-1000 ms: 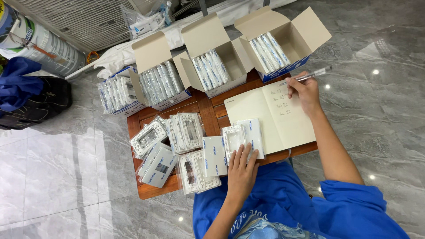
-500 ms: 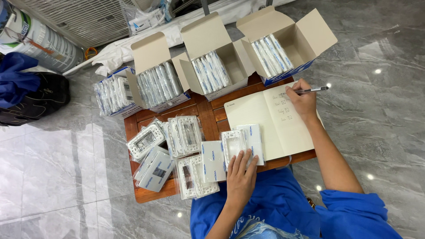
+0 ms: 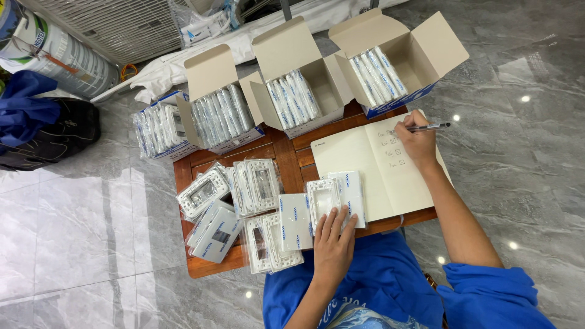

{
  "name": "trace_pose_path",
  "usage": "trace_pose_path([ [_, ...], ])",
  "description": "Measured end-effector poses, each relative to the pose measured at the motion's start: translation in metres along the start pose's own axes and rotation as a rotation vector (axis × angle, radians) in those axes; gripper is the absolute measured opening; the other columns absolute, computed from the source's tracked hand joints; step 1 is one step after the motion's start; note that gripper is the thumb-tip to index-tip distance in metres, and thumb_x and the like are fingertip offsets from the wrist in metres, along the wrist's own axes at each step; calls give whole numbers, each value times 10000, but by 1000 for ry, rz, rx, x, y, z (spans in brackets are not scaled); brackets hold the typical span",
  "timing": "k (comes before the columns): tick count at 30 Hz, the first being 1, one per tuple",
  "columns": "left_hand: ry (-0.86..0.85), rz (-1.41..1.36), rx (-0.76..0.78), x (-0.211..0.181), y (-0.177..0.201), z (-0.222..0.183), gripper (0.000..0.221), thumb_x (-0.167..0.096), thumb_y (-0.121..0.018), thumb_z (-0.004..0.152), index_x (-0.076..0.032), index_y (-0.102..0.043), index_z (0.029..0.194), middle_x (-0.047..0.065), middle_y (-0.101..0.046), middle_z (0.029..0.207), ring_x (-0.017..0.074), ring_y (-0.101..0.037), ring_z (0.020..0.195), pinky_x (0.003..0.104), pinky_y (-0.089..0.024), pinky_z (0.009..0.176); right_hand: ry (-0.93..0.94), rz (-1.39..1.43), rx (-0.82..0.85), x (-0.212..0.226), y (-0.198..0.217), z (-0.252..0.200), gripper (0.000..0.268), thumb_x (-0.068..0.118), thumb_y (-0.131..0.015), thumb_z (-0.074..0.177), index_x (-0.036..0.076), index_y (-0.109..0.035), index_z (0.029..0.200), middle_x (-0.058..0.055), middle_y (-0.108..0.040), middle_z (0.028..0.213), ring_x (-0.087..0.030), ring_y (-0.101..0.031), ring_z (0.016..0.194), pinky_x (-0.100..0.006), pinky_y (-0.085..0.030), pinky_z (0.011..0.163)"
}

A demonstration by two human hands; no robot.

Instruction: The person picks up packaged electrical components from a table, shows several to the camera, and writes notes in a notebook.

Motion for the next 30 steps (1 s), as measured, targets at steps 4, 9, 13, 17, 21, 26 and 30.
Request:
trace_pose_path([
  [4,-1,5,-5,1,-1,-1,369,-51,-702,1121,-107,-707,1486,181,-662,1614,411,-606,1520,582,-456,1277,12,32,6,3,-1,1,386,-71,-619,973,155,-360,799,41,-393,734,-98,-341,722,-282,-319,691],
  [9,12,-15,14,1,-2,-2,376,-57,-715,1119,-98,-706,1492,184,-659,1619,415,-602,1524,584,-448,1280,3,84,11,10,-1,0,395,-100,-564,936,163,-303,800,48,-302,713,-96,-265,707,-294,-248,668],
  [13,21,-15,20,0,-1,-1,380,-58,-701,1125,-99,-702,1502,182,-656,1622,410,-592,1532,579,-440,1285,2,69,7,8,-1,1,380,-92,-557,932,161,-304,804,49,-305,699,-95,-260,696,-292,-239,654],
  [17,11,-12,9,1,-2,-2,384,-49,-708,1118,-98,-704,1499,186,-652,1628,413,-591,1534,584,-439,1288,31,23,3,8,0,1,373,-94,-560,939,155,-312,816,44,-317,709,-105,-282,709,-301,-273,668],
  [21,11,-30,5,1,-1,-2,388,-44,-697,1123,-92,-689,1509,194,-643,1637,420,-583,1543,593,-427,1295,-113,96,-17,4,4,4,317,-31,-628,996,164,-421,856,27,-466,727,-92,-407,604,-267,-320,520],
  [26,40,-61,11,-3,5,-3,366,-41,-653,1143,-73,-685,1506,199,-625,1659,434,-554,1569,594,-401,1319,-266,304,-146,3,10,-1,327,102,-747,1157,192,-472,1004,-16,-538,720,-129,-513,530,-286,-342,459],
  [30,32,-61,38,-2,7,-6,393,-45,-640,1140,-68,-669,1532,181,-604,1697,415,-550,1595,582,-388,1347,137,-74,-101,-7,12,-9,201,78,-762,1318,8,-580,1368,-134,-659,1022,-181,-655,759,-325,-575,646],
])
Point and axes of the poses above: each hand's wrist, its own z-axis towards the middle knuckle, its own y-axis out of the back of the hand, x = y × z, the point moved 1 cm from there along z, towards the middle knuckle
